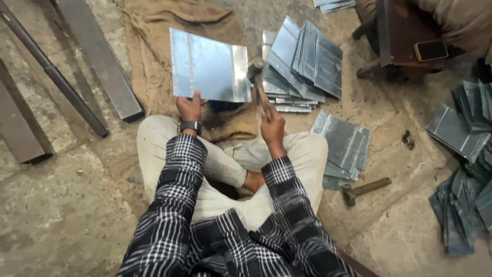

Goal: The person sits on the floor and uses a hammer to strike metal sheets against a jagged metal form to create folds. They handle several metal sheets one at a time.

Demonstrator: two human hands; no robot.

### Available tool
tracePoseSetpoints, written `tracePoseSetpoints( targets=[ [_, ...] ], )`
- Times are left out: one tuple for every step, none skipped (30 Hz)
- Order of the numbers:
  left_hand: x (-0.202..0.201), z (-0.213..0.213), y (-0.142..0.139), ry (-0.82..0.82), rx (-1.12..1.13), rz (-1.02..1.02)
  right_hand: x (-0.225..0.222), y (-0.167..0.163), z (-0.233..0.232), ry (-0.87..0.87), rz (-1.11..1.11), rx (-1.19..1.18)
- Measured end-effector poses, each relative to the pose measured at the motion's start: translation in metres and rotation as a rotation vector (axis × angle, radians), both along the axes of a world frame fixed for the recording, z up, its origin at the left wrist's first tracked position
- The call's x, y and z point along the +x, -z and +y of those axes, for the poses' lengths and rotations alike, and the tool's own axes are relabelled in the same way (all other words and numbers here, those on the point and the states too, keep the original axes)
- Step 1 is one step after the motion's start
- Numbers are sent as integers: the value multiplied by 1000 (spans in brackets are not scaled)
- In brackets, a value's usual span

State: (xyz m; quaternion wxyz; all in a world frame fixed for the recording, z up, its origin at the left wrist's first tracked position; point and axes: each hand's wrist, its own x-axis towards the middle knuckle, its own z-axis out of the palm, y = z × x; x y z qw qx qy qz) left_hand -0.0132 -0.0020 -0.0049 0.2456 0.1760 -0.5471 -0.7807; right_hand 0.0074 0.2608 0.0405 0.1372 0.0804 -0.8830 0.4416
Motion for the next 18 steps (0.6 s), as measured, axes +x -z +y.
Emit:
tracePoseSetpoints(
  targets=[
    [-1,0,-2,-5,2,11,0,0,2,-2,37,-42],
    [-1,0,-3,-12,7,10,1,1,4,1,23,-91],
    [0,1,-3,-11,16,3,2,0,5,13,5,-136],
    [0,1,-4,-4,19,17,2,0,6,25,-7,-181],
    [1,1,-4,-1,21,32,2,1,7,11,35,-158],
    [2,1,-4,3,21,46,3,2,6,-3,76,-136],
    [2,1,-4,-3,32,25,2,3,5,-18,116,-116],
    [2,1,-3,-12,41,8,2,4,4,-4,49,-40],
    [2,0,-4,-21,46,-4,1,6,2,8,-12,32],
    [3,-2,-5,-10,-89,-86,0,8,0,18,-70,103],
    [2,-3,-7,-7,-225,-159,0,9,-2,7,-66,57],
    [1,-2,-9,-129,-481,-45,-1,11,-4,-10,-57,5],
    [2,-3,-12,-255,-742,68,-1,10,-4,-45,-71,-134],
    [3,-3,-15,-157,-416,17,-1,10,-5,-89,-84,-273],
    [4,0,-18,-50,-87,-32,-1,9,-4,-82,-35,-260],
    [5,0,-20,-42,-37,-15,-1,7,-4,-67,5,-242],
    [7,2,-22,-27,19,-1,-1,4,-3,-46,26,-236],
    [8,3,-24,-33,-7,-7,-1,1,-3,-24,49,-226]
  ],
)
